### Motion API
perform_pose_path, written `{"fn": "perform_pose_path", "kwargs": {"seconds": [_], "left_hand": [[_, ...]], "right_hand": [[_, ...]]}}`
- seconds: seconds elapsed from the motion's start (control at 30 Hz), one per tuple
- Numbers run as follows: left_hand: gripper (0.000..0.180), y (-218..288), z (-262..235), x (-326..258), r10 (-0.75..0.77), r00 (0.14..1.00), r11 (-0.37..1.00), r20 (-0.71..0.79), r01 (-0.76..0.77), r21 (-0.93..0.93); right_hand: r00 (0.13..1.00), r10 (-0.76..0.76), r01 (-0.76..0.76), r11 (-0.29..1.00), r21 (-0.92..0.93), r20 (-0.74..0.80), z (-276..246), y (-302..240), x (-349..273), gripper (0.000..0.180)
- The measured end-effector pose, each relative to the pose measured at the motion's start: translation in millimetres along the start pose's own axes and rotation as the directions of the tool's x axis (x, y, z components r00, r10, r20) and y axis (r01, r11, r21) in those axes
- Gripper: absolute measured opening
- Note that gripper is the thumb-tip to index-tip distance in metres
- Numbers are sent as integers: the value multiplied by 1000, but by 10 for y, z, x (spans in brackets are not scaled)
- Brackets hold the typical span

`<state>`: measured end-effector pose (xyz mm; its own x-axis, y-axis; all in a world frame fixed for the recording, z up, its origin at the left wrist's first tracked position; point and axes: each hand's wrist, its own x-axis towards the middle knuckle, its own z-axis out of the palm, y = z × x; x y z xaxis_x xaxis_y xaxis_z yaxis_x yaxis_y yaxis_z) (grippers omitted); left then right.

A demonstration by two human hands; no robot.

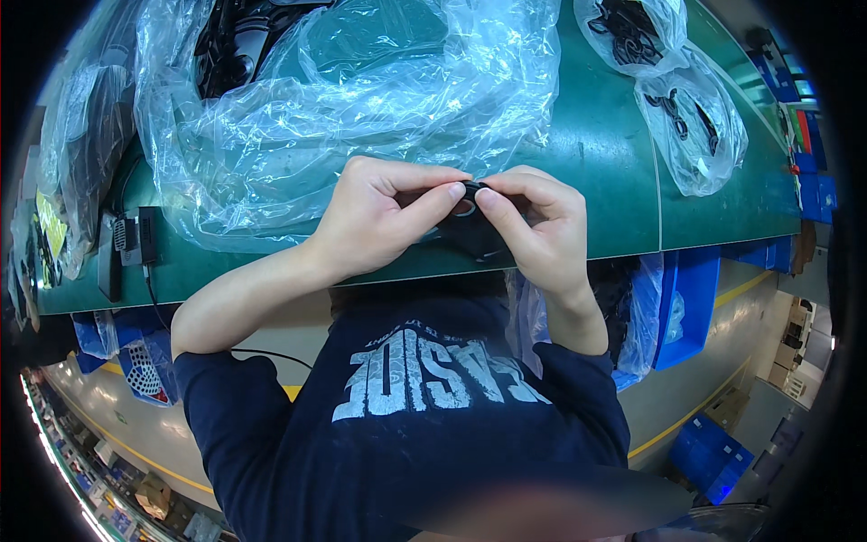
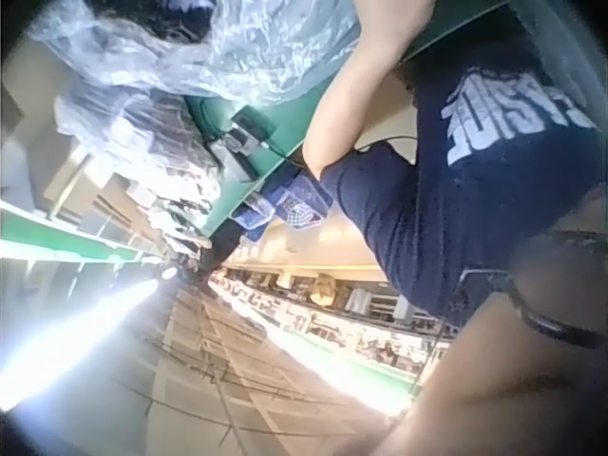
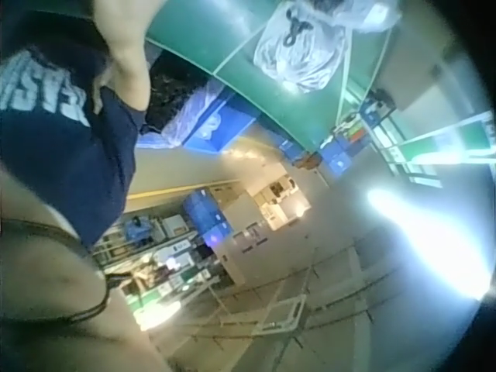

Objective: The person assembles black plastic lighting fixture components by hand, snapping retaining rings onto circular fixture bases.

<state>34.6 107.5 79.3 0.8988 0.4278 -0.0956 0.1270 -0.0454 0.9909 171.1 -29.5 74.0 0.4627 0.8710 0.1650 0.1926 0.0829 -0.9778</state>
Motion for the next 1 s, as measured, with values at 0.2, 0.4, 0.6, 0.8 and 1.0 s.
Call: {"fn": "perform_pose_path", "kwargs": {"seconds": [0.2, 0.4, 0.6, 0.8, 1.0], "left_hand": [[18, 29, 26, -10, 41, 999, 998, 6, -41, -46], [19, -19, 24, -18, 34, 999, 996, 41, -31, -84], [19, -43, 13, 35, -62, 995, 982, 83, 76, -175], [30, 13, 48, 54, -132, 976, 914, 171, 186, -360], [26, -106, 21, 65, -155, 953, 909, 259, 241, -340]], "right_hand": [[999, -34, 34, 998, -47, 8, 13, 22, 31, 9], [995, 54, -52, 998, -34, 85, 19, -52, 15, 6], [963, 259, -267, 954, 133, 75, -8, 37, 38, 8], [974, 204, -188, 971, 150, -98, -30, 36, 46, 12], [978, 173, -153, 974, 168, -112, -105, 37, 73, 18]]}}
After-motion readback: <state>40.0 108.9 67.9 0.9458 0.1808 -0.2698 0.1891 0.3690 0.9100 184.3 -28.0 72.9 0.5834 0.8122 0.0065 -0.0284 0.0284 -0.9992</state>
